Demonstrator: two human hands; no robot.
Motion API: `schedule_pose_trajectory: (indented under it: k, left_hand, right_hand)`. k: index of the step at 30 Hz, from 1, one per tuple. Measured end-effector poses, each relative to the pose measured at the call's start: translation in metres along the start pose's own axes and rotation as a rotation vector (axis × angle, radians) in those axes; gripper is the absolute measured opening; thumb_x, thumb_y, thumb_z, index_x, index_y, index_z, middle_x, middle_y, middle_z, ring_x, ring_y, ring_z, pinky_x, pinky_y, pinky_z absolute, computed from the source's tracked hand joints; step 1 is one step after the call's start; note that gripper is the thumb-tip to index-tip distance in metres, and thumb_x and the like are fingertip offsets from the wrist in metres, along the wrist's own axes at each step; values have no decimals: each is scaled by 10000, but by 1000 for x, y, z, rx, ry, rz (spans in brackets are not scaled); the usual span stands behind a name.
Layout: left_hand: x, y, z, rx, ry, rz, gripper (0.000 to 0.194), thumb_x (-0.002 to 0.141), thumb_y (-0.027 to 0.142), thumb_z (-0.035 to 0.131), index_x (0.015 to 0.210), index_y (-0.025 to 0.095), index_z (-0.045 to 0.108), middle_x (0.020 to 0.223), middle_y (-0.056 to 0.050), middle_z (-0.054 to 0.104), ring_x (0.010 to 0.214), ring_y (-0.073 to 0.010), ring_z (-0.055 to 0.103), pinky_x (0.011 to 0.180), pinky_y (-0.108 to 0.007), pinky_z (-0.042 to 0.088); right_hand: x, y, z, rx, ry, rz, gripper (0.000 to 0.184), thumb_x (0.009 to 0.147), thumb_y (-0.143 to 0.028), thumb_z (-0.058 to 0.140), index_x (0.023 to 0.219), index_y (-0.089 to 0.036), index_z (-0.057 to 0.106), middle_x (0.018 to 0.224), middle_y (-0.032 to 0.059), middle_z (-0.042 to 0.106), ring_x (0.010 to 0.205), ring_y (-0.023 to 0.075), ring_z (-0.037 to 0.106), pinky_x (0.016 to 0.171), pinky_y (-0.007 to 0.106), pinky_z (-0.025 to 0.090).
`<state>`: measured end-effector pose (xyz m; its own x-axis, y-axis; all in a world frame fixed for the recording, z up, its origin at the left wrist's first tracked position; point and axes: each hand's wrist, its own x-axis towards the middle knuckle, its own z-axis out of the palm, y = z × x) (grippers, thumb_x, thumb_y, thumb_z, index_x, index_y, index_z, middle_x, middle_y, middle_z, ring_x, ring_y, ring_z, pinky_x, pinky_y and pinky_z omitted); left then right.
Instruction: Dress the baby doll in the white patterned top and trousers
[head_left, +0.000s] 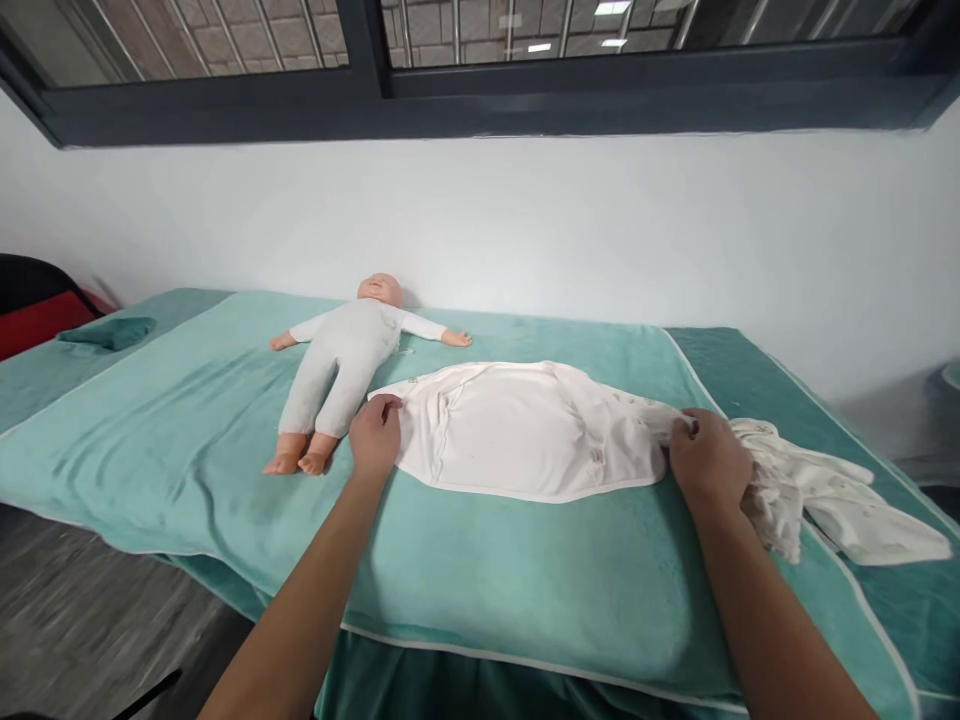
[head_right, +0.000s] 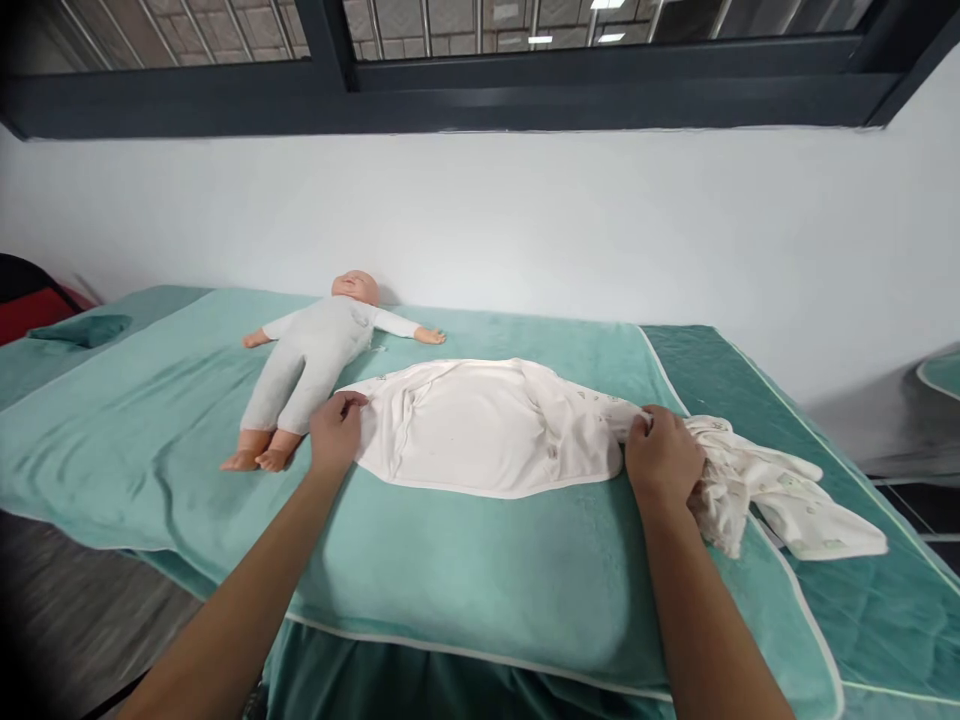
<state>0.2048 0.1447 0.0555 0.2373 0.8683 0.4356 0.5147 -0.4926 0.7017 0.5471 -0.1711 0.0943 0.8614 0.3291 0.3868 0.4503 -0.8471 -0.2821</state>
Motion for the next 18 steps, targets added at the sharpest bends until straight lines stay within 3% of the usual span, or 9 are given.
schedule_pose_trajectory:
  k: [4,7,9,11,13,16,18]
  left_hand:
    - [-6,9,-1,31,28,48,282,843,178,428,944,198,689,934,-81,715,934,-257,656,895,-417,517]
    - [-5,18,-12,-2,23,147,303,886,184,425,1046,193,683,1074,-92,721,1095,-255,644,1010,-429,508]
    - [3,20,-29,8,31,233,315,913,204,435,1127,200,666,1220,-86,696,1239,-244,593,1109,-428,463]
    - [19,12,-51,86,44,303,344,933,248,459,1224,206,637,1379,-93,623,1385,-260,489,1190,-467,390]
    - [40,-7,-73,203,-7,324,421,945,325,487,1336,201,584,1538,-114,481,1505,-312,325,1232,-545,309]
    - [70,-47,-93,296,-198,233,592,955,453,467,1471,162,474,1661,-152,258,1562,-388,108,1237,-629,226]
    - [85,-73,-95,259,-288,134,669,966,504,416,1529,144,396,1682,-166,178,1563,-387,87,1243,-614,216]
  right_hand:
    - [1,-2,-2,78,193,-4,429,922,-326,435,1229,-120,651,1190,219,648,1081,352,604,854,459,473]
    - [-3,-20,-3,135,257,-181,427,905,-333,467,1224,-106,639,1296,234,596,1206,360,540,991,485,435]
    - [-5,-48,-2,228,249,-320,418,915,-344,462,1224,-111,621,1342,224,569,1282,345,493,1072,493,395]
    - [-7,-91,6,361,171,-424,413,930,-358,456,1244,-128,596,1365,205,554,1325,327,464,1110,503,377]
    - [-9,-149,19,494,12,-471,433,948,-379,438,1290,-148,569,1374,186,557,1337,307,463,1130,490,371]
    - [-10,-253,47,583,-323,-518,530,985,-431,399,1415,-133,485,1457,180,520,1351,288,475,1137,435,379]
    - [-7,-322,67,557,-443,-601,533,1006,-420,387,1439,-118,461,1492,180,494,1389,288,444,1151,414,355]
